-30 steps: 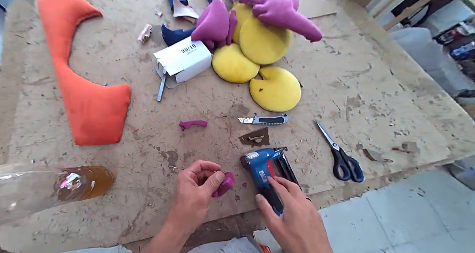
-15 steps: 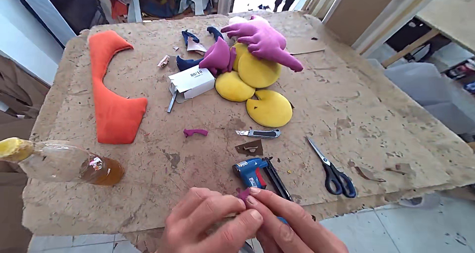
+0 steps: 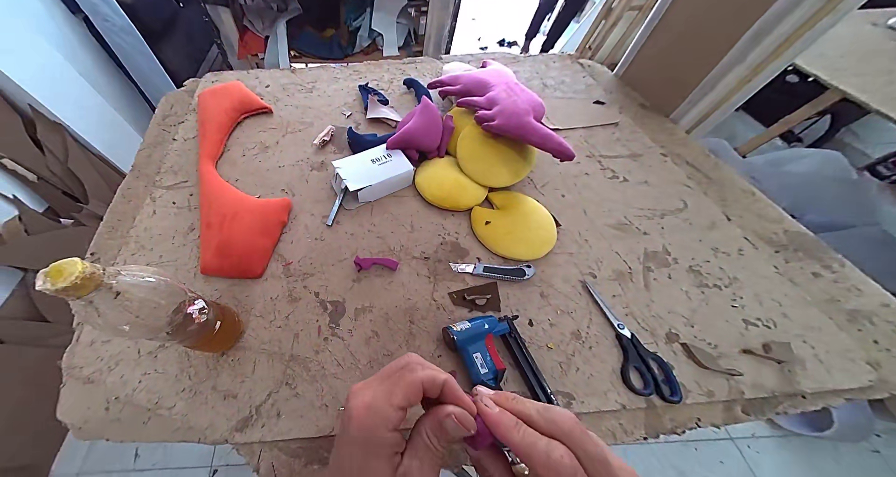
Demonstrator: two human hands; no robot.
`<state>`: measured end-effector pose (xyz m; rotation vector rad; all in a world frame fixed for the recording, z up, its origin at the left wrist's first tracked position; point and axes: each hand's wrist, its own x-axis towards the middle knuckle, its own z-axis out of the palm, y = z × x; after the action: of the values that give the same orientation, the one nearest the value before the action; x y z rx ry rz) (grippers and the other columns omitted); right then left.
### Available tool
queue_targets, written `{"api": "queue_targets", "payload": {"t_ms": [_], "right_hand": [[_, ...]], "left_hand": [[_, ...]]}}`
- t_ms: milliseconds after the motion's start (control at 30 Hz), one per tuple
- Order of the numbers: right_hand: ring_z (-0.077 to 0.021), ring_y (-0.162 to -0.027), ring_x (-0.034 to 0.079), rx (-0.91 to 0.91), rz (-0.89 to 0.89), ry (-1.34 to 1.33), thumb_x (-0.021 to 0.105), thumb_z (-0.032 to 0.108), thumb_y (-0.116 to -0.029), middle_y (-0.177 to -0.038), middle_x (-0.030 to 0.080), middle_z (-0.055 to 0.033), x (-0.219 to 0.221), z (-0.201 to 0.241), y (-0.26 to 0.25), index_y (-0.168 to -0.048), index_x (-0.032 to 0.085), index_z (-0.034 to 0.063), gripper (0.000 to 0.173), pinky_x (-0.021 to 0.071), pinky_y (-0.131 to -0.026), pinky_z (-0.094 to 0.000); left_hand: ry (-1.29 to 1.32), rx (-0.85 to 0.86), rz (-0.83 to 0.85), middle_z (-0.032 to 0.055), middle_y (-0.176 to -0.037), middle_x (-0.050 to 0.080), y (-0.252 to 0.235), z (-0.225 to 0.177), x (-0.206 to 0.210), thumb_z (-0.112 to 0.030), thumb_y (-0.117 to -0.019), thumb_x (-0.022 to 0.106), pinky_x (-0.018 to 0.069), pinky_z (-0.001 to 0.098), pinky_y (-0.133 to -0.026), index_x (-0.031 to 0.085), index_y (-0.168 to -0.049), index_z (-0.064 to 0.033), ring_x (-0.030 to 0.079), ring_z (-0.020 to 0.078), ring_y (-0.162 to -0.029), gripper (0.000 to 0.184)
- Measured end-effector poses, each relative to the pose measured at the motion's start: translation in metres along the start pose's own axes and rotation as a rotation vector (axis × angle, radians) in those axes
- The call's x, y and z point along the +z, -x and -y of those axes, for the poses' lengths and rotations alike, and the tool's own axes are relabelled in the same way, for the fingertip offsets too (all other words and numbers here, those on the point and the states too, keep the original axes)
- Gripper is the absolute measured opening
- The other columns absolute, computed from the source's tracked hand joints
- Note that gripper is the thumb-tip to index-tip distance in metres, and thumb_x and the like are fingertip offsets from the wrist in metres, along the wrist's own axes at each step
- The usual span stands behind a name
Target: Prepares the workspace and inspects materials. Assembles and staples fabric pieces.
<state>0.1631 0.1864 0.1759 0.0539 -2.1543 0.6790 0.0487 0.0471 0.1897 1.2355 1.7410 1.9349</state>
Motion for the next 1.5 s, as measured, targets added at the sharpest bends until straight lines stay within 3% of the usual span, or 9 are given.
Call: {"api": "queue_targets", "payload": {"t_ms": [133, 300, 467, 700, 800, 933, 1033, 1267, 1500], "right_hand": [[-0.0068, -0.105, 0.068, 0.003, 0.035, -0.028, 0.071, 0.016, -0.096, -0.109, 0.068, -0.005, 0.004, -0.003, -0.004, -0.114, 0.064, 0.0064, 0.022, 0.0576, -0.089, -0.0167], [-0.011, -0.109, 0.068, -0.053, 0.042, -0.095, 0.07, 0.008, -0.0956, -0.114, 0.067, -0.0053, -0.003, -0.009, -0.016, -0.114, 0.065, 0.0064, 0.019, 0.0588, -0.094, -0.0225], [-0.0113, -0.113, 0.067, -0.085, 0.069, -0.106, 0.068, 0.007, -0.0962, -0.116, 0.067, -0.0042, -0.007, -0.008, -0.02, -0.115, 0.066, 0.0078, 0.019, 0.0579, -0.096, -0.0225], [-0.0127, -0.111, 0.068, -0.071, 0.118, -0.182, 0.068, 0.006, -0.0963, -0.116, 0.07, -0.0066, -0.01, -0.003, -0.018, -0.115, 0.069, 0.0063, 0.018, 0.059, -0.094, -0.0234], [-0.0128, -0.109, 0.07, -0.059, 0.182, -0.24, 0.067, 0.006, -0.0977, -0.114, 0.072, -0.0075, -0.014, -0.001, -0.017, -0.114, 0.068, 0.0062, 0.017, 0.0596, -0.093, -0.0234], [-0.009, -0.107, 0.069, 0.019, 0.282, -0.41, 0.067, 0.013, -0.0998, -0.11, 0.072, -0.0057, -0.016, -0.001, -0.017, -0.111, 0.068, 0.0077, 0.012, 0.0585, -0.091, -0.0199], [-0.0069, -0.106, 0.069, 0.037, 0.237, -0.414, 0.068, 0.014, -0.0996, -0.109, 0.072, -0.003, -0.014, -0.003, -0.016, -0.111, 0.068, 0.0086, 0.012, 0.0582, -0.09, -0.0183], [-0.0085, -0.106, 0.069, 0.083, 0.189, -0.345, 0.068, 0.012, -0.0992, -0.112, 0.072, -0.0048, -0.01, 0.004, -0.017, -0.116, 0.07, 0.0086, 0.017, 0.0587, -0.09, -0.0202], [-0.0079, -0.106, 0.068, 0.121, 0.185, -0.317, 0.068, 0.013, -0.099, -0.111, 0.071, -0.0055, -0.004, 0.007, -0.017, -0.116, 0.07, 0.0074, 0.018, 0.0579, -0.089, -0.0194]], "left_hand": [[-0.003, 0.037, -0.02, 0.0045, -0.097, 0.069, 0.002, 0.007, -0.007, -0.026, -0.1046, 0.059, 0.0591, 0.0216, -0.081, 0.068, -0.1, -0.004, 0.068, 0.0063, -0.093, 0.024], [0.043, 0.111, 0.032, 0.0053, -0.111, 0.071, 0.004, 0.003, -0.026, -0.019, -0.1021, 0.064, 0.0598, 0.0297, -0.094, 0.065, -0.118, -0.0091, 0.069, 0.013, -0.108, 0.019], [-0.135, 0.263, -0.013, 0.0049, -0.108, 0.071, 0.004, 0.003, -0.026, -0.015, -0.0978, 0.07, 0.0594, 0.0294, -0.093, 0.07, -0.106, -0.0091, 0.069, 0.0148, -0.107, 0.01], [-0.338, 0.427, 0.002, 0.0026, -0.108, 0.072, 0.007, -0.005, -0.032, -0.015, -0.0979, 0.07, 0.0565, 0.0328, -0.096, 0.073, -0.106, -0.0122, 0.068, 0.0155, -0.107, 0.01], [-0.274, 0.358, 0.116, 0.0014, -0.102, 0.072, 0.002, -0.012, -0.039, -0.02, -0.1009, 0.067, 0.0557, 0.0288, -0.094, 0.073, -0.1, -0.0117, 0.067, 0.0123, -0.105, 0.01], [0.086, 0.079, 0.292, 0.0034, -0.095, 0.071, -0.003, -0.013, -0.044, -0.024, -0.1027, 0.064, 0.0559, 0.0214, -0.082, 0.074, -0.099, -0.0053, 0.066, 0.0067, -0.093, 0.022], [0.201, -0.044, 0.232, 0.005, -0.094, 0.068, 0.001, -0.016, -0.034, -0.021, -0.1042, 0.06, 0.0562, 0.0211, -0.077, 0.07, -0.1, -0.0009, 0.065, 0.0055, -0.087, 0.023], [-0.291, 0.202, -0.138, 0.0009, -0.101, 0.067, 0.014, -0.015, -0.016, -0.021, -0.0998, 0.068, 0.0588, 0.0185, -0.077, 0.067, -0.104, -0.01, 0.067, 0.0049, -0.091, 0.012], [-0.237, 0.195, -0.078, 0.0016, -0.105, 0.068, 0.018, -0.013, -0.024, -0.023, -0.0965, 0.069, 0.0592, 0.0213, -0.082, 0.071, -0.107, -0.0108, 0.067, 0.0073, -0.098, 0.016]]}}
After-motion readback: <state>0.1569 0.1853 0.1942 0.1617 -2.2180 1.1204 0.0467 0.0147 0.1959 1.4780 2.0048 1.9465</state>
